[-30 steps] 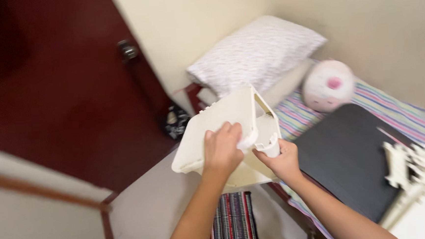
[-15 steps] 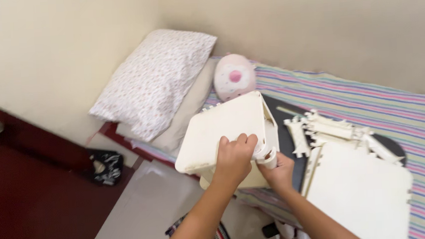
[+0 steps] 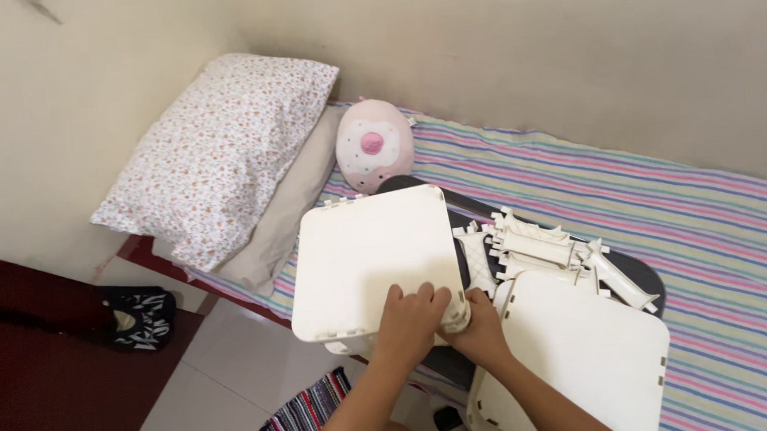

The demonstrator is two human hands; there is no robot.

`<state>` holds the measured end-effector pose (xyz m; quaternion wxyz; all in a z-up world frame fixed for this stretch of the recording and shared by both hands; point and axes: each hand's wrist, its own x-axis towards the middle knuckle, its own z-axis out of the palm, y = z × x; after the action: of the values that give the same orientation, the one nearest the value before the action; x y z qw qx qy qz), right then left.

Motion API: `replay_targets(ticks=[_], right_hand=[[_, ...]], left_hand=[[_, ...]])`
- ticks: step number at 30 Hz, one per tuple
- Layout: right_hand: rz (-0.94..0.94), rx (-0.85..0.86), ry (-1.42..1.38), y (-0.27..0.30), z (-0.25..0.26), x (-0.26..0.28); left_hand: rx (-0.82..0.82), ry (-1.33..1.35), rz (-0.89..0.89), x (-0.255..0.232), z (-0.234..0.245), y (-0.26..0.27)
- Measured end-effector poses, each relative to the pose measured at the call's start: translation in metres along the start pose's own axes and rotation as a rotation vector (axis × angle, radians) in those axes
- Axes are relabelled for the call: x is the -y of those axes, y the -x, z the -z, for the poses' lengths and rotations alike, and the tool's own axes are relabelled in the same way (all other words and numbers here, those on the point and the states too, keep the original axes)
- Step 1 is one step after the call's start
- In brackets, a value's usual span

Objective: The person assembles a white plastic storage unit by connecting multiple flat panels and interlocking support pieces. They align and snap the components together by hand, building the structure piece by piece on a bed.

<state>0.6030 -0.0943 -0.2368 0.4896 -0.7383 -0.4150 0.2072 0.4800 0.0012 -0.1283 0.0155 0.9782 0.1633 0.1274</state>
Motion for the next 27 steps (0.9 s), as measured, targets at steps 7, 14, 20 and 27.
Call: replay_targets(ticks=[7,14,20,27], right_hand=[[0.011,0.635,-0.052,-0.021,0.061,-0.052],[-0.077,0.367,-0.093,-0.127,0.093,-0.077],[0.021,0.36,0.122,-0.204,0.048,-0.048],[-0.09,0.581,0.042,-0.229,0.005,-0.041]], left_hand=[[0.207,0.062,-0.03,-0.01,-0.006,0.003],[0.382,0.401,-0.009,0.046,0.014,-0.057],[-0.212,0.235,0.201,0.101,-0.029,-0.137],[0.333,0.368,0.488,0.143,-0.08,-0.176]])
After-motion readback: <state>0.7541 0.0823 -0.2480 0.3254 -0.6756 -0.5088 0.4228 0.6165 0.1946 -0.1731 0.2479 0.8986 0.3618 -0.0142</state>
